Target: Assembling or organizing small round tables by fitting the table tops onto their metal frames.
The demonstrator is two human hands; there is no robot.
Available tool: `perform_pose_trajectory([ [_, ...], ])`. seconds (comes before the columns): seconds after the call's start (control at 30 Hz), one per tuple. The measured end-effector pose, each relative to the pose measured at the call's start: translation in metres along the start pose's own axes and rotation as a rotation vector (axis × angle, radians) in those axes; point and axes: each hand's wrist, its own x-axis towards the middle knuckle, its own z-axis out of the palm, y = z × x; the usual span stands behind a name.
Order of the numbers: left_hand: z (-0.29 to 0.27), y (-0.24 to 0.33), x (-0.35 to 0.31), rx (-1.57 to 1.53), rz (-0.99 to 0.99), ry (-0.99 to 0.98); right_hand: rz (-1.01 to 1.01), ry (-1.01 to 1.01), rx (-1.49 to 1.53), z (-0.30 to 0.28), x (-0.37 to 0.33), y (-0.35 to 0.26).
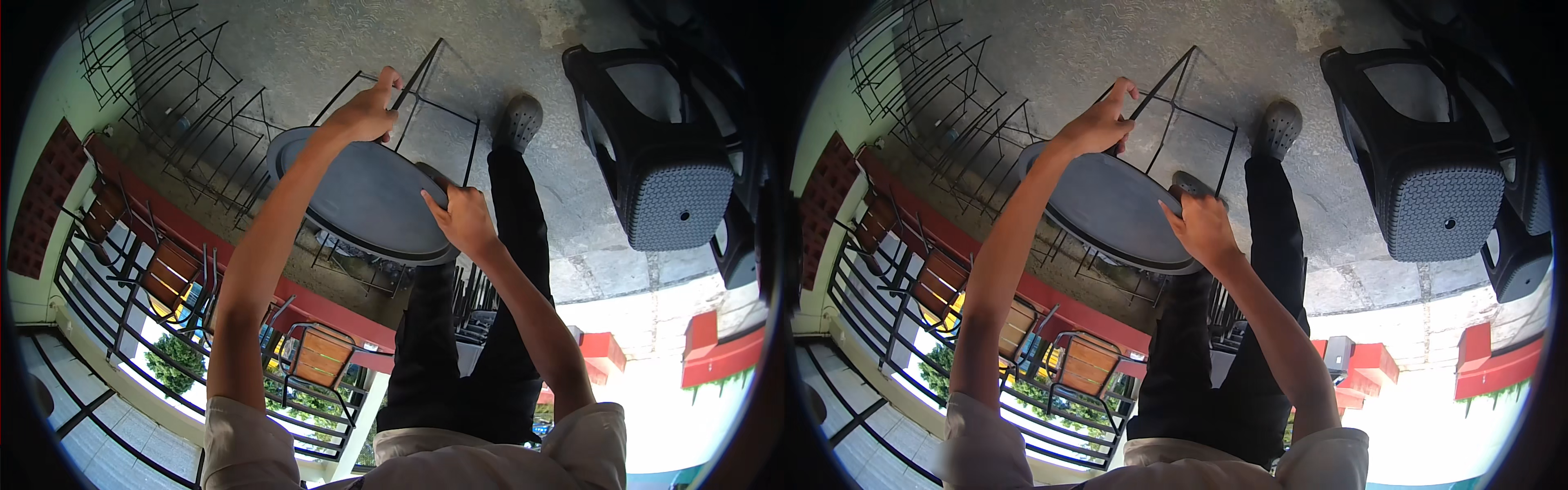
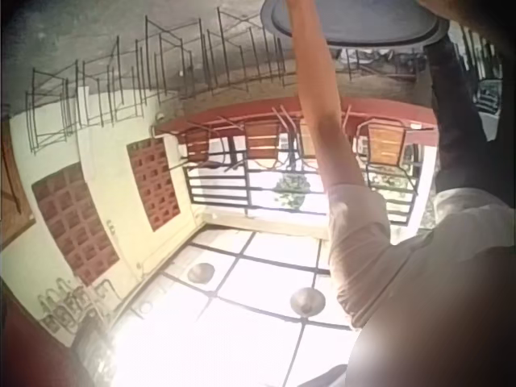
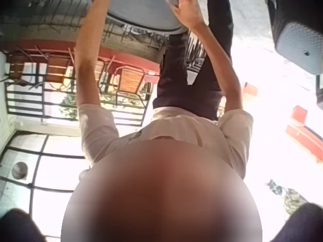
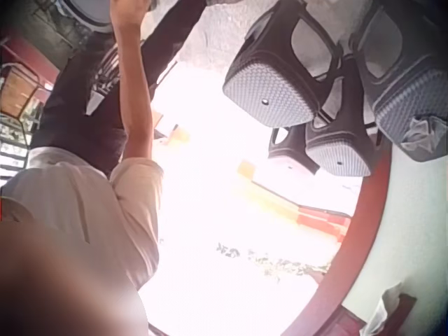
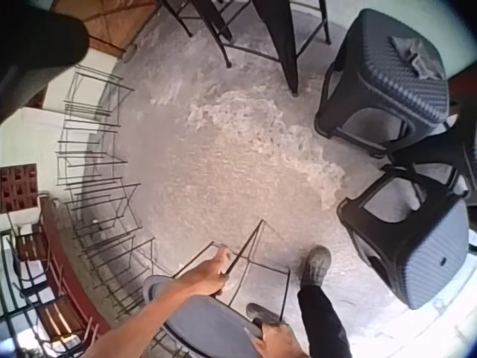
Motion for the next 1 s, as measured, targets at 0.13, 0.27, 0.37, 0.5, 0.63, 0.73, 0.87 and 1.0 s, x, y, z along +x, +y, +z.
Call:
perform_pose_trajectory([
  [0.13, 0.011, -0.015, 0.006, 0.150, 0.073, 0.151, 0.064, -0.078, -0.044, 0.008, -0.005, 0.011],
  [0.27, -0.007, -0.016, 0.014, -0.052, -0.025, 0.038, 0.081, -0.001, 0.078, 0.004, 0.008, 0.006],
  [0.37, -0.012, -0.018, 0.022, -0.031, -0.005, 0.053, -0.031, 0.127, 0.226, -0.003, 0.027, -0.027],
  [0.5, -0.014, 0.013, 0.015, -0.128, -0.163, -0.012, -0.085, 0.077, -0.012, -0.002, 0.041, -0.034],
  [0.63, -0.010, 0.015, 0.016, -0.336, -0.260, -0.039, -0.196, 0.092, -0.013, 0.002, 0.040, -0.033],
  [0.73, 0.002, 0.007, 0.023, -0.315, -0.197, -0.035, -0.210, 0.064, -0.006, 0.004, 0.039, -0.040],
  [0.87, 0.011, 0.001, 0.023, -0.287, -0.148, 0.008, -0.152, 0.026, -0.027, 0.003, 0.037, -0.037],
  [1.0, 0.011, 0.002, 0.026, -0.240, -0.158, 0.040, -0.187, 0.076, -0.048, 0.008, 0.031, -0.034],
])
